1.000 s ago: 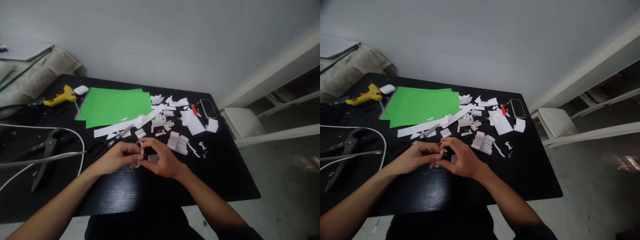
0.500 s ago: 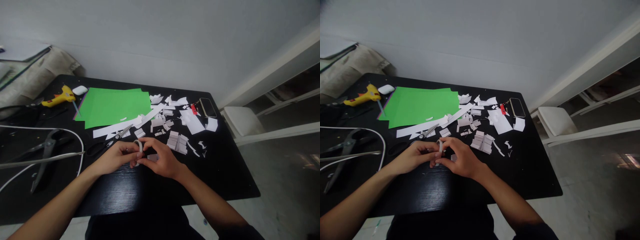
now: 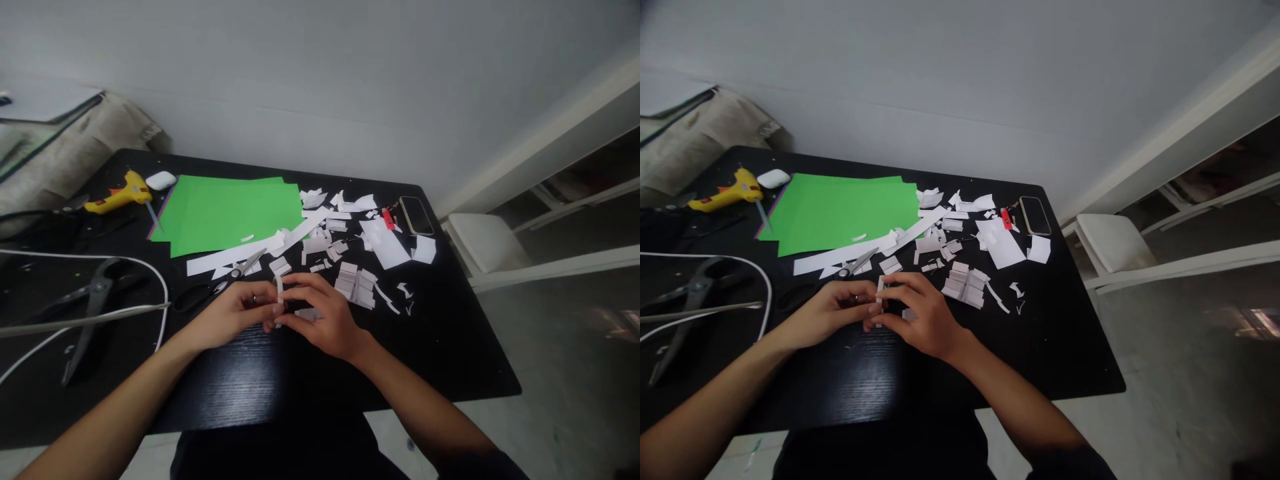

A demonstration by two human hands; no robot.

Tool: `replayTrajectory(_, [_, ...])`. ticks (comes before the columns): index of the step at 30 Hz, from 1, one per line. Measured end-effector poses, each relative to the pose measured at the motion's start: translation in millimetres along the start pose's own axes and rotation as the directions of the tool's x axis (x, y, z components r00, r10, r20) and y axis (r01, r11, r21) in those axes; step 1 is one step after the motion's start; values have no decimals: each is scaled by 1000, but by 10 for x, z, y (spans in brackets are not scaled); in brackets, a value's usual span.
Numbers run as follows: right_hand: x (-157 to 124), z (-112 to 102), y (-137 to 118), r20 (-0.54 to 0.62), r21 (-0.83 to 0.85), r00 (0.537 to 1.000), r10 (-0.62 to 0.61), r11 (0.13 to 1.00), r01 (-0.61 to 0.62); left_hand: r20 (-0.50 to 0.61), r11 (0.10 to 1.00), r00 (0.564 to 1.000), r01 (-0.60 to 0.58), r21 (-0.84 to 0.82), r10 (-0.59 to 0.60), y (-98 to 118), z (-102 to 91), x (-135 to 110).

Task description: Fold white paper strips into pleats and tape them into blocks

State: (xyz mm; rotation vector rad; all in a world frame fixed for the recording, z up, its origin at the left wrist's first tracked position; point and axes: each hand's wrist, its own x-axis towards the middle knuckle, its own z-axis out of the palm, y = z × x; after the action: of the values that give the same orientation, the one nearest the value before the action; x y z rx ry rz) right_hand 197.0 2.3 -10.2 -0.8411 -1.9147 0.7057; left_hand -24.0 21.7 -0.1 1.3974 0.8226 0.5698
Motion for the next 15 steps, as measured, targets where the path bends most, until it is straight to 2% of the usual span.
replayTrajectory(5, [15, -18, -26, -31, 26, 999, -45, 999, 45, -13, 1000, 1000, -7, -25, 7, -2, 4, 10])
replayTrajectory(7, [26, -38, -21, -12, 48, 1000, -22, 999, 23, -17, 999, 1000, -2, -41, 1, 3, 4, 11])
replayTrajectory(12, [37, -71, 38, 191, 77, 979, 75, 993, -91, 9, 992, 1000, 18, -124, -17, -5, 6, 9])
replayTrajectory(15, [37, -64, 60, 242, 110, 968, 68, 989, -97, 47, 988, 999, 18, -156, -11, 0, 14, 13])
